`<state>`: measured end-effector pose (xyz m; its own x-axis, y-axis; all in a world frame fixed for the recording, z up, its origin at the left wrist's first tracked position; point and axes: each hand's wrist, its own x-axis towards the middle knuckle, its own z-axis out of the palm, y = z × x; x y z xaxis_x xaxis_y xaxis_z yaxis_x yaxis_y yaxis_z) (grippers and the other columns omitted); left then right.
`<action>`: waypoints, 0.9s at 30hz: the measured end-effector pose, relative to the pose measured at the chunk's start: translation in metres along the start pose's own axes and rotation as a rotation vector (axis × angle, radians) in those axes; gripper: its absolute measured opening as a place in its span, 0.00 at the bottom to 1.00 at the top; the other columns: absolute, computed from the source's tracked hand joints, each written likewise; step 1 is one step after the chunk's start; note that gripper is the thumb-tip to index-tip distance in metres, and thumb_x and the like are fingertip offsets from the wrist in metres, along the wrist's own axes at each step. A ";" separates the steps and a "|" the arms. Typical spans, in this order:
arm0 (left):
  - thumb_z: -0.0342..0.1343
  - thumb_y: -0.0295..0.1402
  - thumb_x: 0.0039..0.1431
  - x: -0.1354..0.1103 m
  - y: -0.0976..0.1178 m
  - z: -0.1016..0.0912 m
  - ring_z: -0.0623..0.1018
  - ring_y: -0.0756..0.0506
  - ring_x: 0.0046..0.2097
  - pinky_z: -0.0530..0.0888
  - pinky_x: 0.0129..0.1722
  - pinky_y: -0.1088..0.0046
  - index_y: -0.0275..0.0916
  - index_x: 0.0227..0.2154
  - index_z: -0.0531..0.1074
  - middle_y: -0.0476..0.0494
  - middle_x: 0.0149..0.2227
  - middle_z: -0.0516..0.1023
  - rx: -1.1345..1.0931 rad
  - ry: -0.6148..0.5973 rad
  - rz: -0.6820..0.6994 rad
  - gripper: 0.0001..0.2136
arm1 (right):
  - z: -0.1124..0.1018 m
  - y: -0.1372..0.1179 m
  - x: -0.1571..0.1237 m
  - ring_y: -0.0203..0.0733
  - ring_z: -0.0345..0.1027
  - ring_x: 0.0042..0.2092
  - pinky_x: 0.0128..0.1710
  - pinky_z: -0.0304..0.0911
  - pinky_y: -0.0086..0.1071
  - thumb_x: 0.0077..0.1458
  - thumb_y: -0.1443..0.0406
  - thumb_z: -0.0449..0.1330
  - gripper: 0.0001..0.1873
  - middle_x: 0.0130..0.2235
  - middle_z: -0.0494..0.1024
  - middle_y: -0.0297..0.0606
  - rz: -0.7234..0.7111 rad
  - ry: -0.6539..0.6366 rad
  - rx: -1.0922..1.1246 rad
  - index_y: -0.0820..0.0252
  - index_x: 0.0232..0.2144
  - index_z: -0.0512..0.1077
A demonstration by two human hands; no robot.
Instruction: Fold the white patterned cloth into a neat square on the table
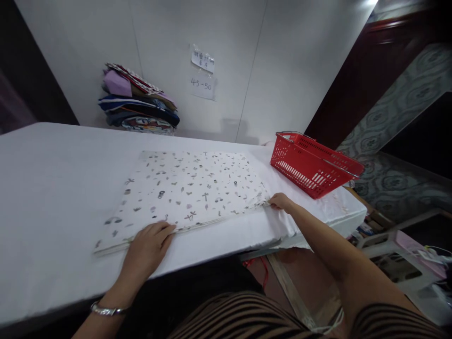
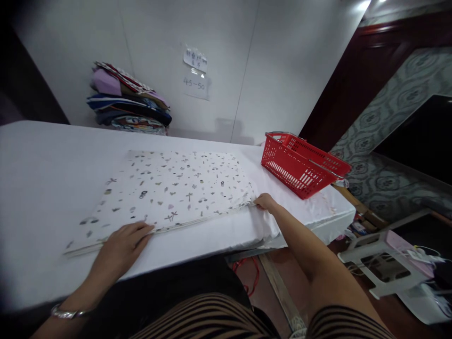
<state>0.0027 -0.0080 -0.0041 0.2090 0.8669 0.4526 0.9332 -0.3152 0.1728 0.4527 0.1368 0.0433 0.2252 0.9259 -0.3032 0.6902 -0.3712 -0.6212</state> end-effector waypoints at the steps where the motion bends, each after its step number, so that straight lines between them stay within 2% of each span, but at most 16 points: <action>1: 0.42 0.39 0.60 0.000 0.000 0.000 0.71 0.40 0.45 0.69 0.44 0.62 0.40 0.40 0.74 0.41 0.42 0.74 -0.001 -0.005 -0.001 0.17 | 0.002 -0.001 0.001 0.32 0.63 0.19 0.19 0.58 0.22 0.44 0.68 0.62 0.09 0.14 0.67 0.30 0.001 0.007 0.011 0.61 0.19 0.64; 4: 0.42 0.38 0.60 0.000 0.000 0.000 0.71 0.40 0.45 0.69 0.44 0.61 0.40 0.41 0.74 0.41 0.42 0.74 -0.003 -0.022 -0.004 0.17 | 0.002 0.001 0.002 0.32 0.63 0.19 0.19 0.58 0.22 0.44 0.70 0.59 0.05 0.14 0.68 0.30 0.005 0.032 0.051 0.61 0.21 0.65; 11: 0.41 0.38 0.60 0.002 0.004 -0.003 0.72 0.41 0.45 0.69 0.45 0.62 0.41 0.38 0.75 0.41 0.41 0.75 -0.070 -0.018 0.030 0.17 | -0.021 0.024 0.004 0.30 0.56 0.16 0.16 0.51 0.22 0.42 0.72 0.56 0.03 0.12 0.61 0.25 -0.012 0.150 0.027 0.63 0.24 0.66; 19: 0.43 0.37 0.60 0.002 0.005 -0.002 0.71 0.41 0.45 0.69 0.45 0.62 0.40 0.38 0.74 0.40 0.41 0.75 -0.094 -0.019 0.029 0.15 | -0.019 0.036 0.002 0.35 0.64 0.22 0.22 0.57 0.26 0.43 0.70 0.57 0.02 0.16 0.67 0.31 -0.073 0.214 -0.168 0.62 0.25 0.68; 23: 0.44 0.36 0.61 0.003 0.010 -0.007 0.71 0.42 0.45 0.68 0.46 0.62 0.40 0.39 0.74 0.41 0.41 0.74 -0.112 -0.046 0.025 0.14 | -0.019 0.035 -0.007 0.43 0.67 0.37 0.36 0.60 0.31 0.45 0.69 0.58 0.04 0.31 0.74 0.40 -0.210 0.265 -0.286 0.61 0.28 0.70; 25: 0.44 0.36 0.61 0.003 0.013 -0.010 0.70 0.42 0.46 0.68 0.45 0.62 0.40 0.40 0.73 0.41 0.41 0.74 -0.118 -0.054 0.023 0.13 | -0.015 0.033 -0.013 0.45 0.65 0.44 0.44 0.58 0.34 0.48 0.68 0.56 0.06 0.39 0.74 0.43 -0.360 0.270 -0.340 0.61 0.32 0.71; 27: 0.45 0.37 0.61 0.004 0.015 -0.013 0.70 0.42 0.45 0.68 0.45 0.62 0.39 0.40 0.73 0.41 0.41 0.74 -0.113 -0.059 0.021 0.13 | -0.009 0.031 -0.019 0.44 0.64 0.45 0.48 0.57 0.35 0.51 0.68 0.55 0.08 0.41 0.74 0.43 -0.567 0.225 -0.398 0.60 0.33 0.73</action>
<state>0.0141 -0.0143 0.0123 0.2483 0.8796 0.4058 0.8900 -0.3726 0.2630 0.4758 0.1079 0.0361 -0.1348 0.9763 0.1694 0.9308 0.1834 -0.3163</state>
